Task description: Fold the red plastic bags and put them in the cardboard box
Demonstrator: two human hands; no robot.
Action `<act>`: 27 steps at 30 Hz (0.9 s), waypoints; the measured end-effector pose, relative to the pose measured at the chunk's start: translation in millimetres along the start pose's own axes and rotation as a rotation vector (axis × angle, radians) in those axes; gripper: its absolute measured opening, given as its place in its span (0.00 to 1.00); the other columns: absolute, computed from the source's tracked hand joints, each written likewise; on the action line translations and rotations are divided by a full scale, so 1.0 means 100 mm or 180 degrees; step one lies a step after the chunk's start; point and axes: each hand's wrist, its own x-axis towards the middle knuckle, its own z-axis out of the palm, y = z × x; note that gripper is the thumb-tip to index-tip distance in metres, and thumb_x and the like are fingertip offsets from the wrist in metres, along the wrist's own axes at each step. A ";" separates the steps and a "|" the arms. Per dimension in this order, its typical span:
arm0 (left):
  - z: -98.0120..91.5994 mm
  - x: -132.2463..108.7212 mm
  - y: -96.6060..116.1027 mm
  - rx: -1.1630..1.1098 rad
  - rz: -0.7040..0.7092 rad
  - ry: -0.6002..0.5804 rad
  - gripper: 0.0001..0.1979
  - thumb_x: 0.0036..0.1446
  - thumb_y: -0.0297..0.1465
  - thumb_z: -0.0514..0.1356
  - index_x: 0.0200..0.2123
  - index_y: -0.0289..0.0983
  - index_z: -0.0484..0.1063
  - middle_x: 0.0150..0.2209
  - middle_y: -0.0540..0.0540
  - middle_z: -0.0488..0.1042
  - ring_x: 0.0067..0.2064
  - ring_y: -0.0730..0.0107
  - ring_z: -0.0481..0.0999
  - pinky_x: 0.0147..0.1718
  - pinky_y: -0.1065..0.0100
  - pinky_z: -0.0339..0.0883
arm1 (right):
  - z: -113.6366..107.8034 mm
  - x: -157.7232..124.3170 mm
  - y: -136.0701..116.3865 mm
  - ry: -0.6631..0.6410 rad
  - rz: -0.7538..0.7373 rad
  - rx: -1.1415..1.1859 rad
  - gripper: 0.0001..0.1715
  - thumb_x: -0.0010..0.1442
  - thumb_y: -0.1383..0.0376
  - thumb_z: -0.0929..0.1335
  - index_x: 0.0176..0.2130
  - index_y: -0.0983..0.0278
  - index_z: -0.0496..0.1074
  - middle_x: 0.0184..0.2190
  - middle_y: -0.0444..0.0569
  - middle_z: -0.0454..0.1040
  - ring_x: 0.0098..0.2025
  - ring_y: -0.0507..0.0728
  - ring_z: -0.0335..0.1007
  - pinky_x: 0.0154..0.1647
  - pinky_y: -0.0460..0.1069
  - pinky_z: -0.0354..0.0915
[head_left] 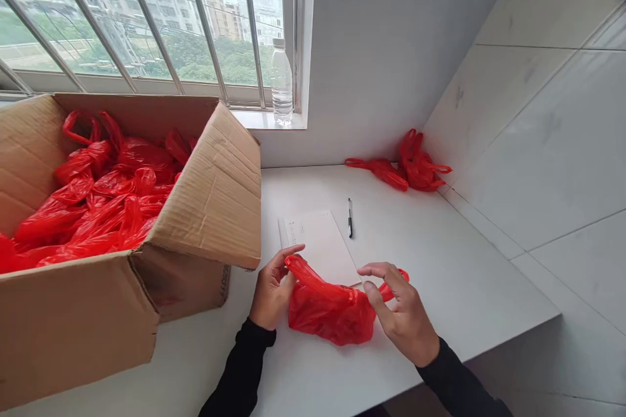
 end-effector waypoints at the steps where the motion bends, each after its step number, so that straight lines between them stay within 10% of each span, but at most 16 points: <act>1: 0.00 -0.09 0.01 0.0112 0.0007 0.0010 0.19 0.62 0.40 0.61 0.53 0.37 0.74 0.37 0.46 0.77 0.38 0.66 0.75 0.39 0.67 0.70 | -0.04 -0.05 0.02 -0.0140 -0.0094 -0.0166 0.12 0.66 0.65 0.64 0.49 0.54 0.71 0.46 0.46 0.74 0.52 0.58 0.69 0.57 0.59 0.64; 7: 0.09 -0.67 0.02 0.1017 0.0301 -0.0121 0.15 0.62 0.35 0.61 0.51 0.44 0.78 0.50 0.41 0.76 0.51 0.52 0.73 0.49 0.57 0.68 | -0.12 -0.22 0.09 -0.0529 -0.0471 -0.1024 0.11 0.66 0.65 0.66 0.49 0.54 0.69 0.47 0.46 0.72 0.51 0.56 0.70 0.70 0.69 0.45; 12: 0.16 -0.86 0.03 0.1900 0.0919 -0.0093 0.12 0.62 0.28 0.60 0.45 0.46 0.80 0.39 0.44 0.77 0.45 0.52 0.71 0.45 0.57 0.66 | -0.10 -0.21 0.02 -0.0349 -0.0717 -0.0983 0.08 0.66 0.69 0.66 0.44 0.56 0.68 0.42 0.45 0.72 0.44 0.54 0.71 0.70 0.70 0.45; 20: -0.07 -1.03 0.02 0.1528 0.0378 0.0472 0.09 0.62 0.35 0.60 0.45 0.46 0.78 0.41 0.46 0.77 0.40 0.58 0.74 0.37 0.65 0.65 | -0.22 -0.20 -0.02 0.0019 -0.0857 -0.1284 0.08 0.65 0.68 0.66 0.45 0.56 0.69 0.44 0.48 0.69 0.50 0.57 0.69 0.72 0.70 0.39; 27: -0.02 -0.98 0.15 0.1279 0.0380 0.0322 0.16 0.64 0.40 0.58 0.52 0.48 0.77 0.50 0.43 0.73 0.52 0.52 0.72 0.50 0.61 0.66 | -0.14 -0.26 -0.13 -0.0231 -0.0469 -0.0964 0.05 0.66 0.60 0.66 0.43 0.57 0.69 0.36 0.45 0.71 0.39 0.57 0.67 0.44 0.57 0.62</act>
